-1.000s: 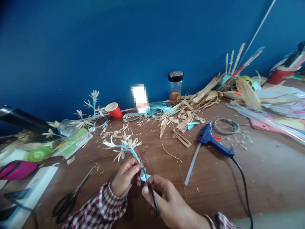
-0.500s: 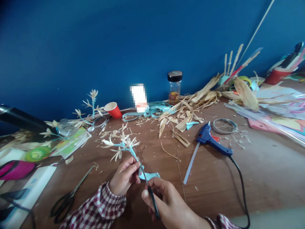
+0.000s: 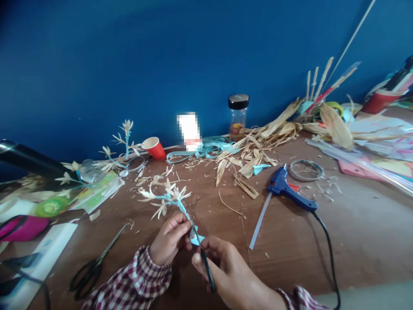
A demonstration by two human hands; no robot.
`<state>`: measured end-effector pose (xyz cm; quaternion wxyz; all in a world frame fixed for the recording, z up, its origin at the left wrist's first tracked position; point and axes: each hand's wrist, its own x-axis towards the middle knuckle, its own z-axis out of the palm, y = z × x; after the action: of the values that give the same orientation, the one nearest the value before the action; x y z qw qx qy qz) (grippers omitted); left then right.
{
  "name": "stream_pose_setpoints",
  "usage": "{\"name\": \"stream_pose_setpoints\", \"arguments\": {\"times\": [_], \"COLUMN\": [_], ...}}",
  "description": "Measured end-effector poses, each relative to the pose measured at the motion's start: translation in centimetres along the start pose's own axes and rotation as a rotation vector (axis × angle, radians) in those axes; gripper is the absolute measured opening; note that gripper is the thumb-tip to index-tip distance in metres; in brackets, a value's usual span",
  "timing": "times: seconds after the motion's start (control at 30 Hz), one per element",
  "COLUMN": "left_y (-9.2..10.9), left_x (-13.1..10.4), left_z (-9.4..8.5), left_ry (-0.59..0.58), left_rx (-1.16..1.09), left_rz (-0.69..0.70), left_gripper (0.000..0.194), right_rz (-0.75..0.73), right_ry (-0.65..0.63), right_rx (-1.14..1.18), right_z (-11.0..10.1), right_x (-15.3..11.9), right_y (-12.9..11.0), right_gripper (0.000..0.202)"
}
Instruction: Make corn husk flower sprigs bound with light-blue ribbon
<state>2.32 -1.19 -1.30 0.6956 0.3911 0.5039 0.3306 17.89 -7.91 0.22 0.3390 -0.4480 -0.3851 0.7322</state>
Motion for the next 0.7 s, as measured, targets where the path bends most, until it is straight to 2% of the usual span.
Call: {"name": "stream_pose_setpoints", "arguments": {"times": [0.3,0.5,0.7], "left_y": [0.0,-0.1,0.4], "left_x": [0.0,-0.2,0.0], "left_z": [-0.1,0.3,0.2], "left_ry": [0.017,-0.014,0.061], "left_rx": [-0.013,-0.033,-0.068], "left_rz": [-0.001,0.032,-0.015], "left_gripper": [0.035,0.032,0.037], "right_rz": [-0.030,-0.054,-0.083], "right_ry": [0.005,-0.014,0.077], "right_rx": [-0.059,-0.071,-0.150], "right_z": [-0.2,-0.1,-0.6], "right_x": [0.2,0.5,0.0], "right_y": [0.1,0.1,-0.7], "right_gripper": [0.031,0.031,0.028]}}
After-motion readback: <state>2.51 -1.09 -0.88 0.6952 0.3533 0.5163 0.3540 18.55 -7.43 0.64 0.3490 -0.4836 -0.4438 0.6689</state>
